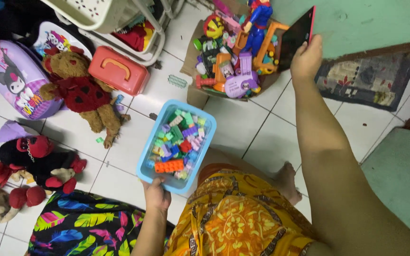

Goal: Picking up toy building blocks and stuffed animals from the floor and organizing them into containers and onto a storage rack.

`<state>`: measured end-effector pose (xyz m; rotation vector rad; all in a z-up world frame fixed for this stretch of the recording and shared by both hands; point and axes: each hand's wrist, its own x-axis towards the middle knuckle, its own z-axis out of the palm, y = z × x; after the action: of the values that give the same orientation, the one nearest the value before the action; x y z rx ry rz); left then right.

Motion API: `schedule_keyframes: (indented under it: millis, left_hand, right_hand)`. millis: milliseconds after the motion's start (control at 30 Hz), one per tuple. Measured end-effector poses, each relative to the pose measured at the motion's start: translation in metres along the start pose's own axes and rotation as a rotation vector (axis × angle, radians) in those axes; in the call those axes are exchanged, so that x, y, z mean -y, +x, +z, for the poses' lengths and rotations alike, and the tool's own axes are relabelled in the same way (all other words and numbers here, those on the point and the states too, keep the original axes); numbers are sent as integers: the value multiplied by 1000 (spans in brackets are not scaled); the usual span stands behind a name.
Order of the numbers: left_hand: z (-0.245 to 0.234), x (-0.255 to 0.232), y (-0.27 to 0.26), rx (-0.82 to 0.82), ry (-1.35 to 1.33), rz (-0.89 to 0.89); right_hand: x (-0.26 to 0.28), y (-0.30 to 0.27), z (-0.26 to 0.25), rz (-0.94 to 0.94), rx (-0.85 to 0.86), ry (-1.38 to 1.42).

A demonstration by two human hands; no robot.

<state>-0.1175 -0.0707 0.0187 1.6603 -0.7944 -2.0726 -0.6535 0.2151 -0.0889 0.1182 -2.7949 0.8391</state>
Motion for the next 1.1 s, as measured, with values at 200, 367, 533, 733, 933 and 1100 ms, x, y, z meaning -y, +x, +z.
schedule_keyframes:
  millis: [200,367,533,733,933,1100]
  left_hand:
    - [9,0,0,41,-20,-9]
    - [-1,6,2,25,-30,-38]
    - [2,0,-7,3,-13,-15]
    - [-36,27,-12,-68,-87,30]
    - [-82,47,-36,-182,-207,34]
    - [-142,79,-55,-311,-253,69]
  right_hand:
    - [21,-8,-19,-200,80,-125]
    - [8,10,-12,-128,105,-78]
    - [-50,31,25,1,426,-261]
    - [43,-3,-10,-213,25,-110]
    - [133,-102,9,-630,236,132]
    - [152,-179,66,-557,653,353]
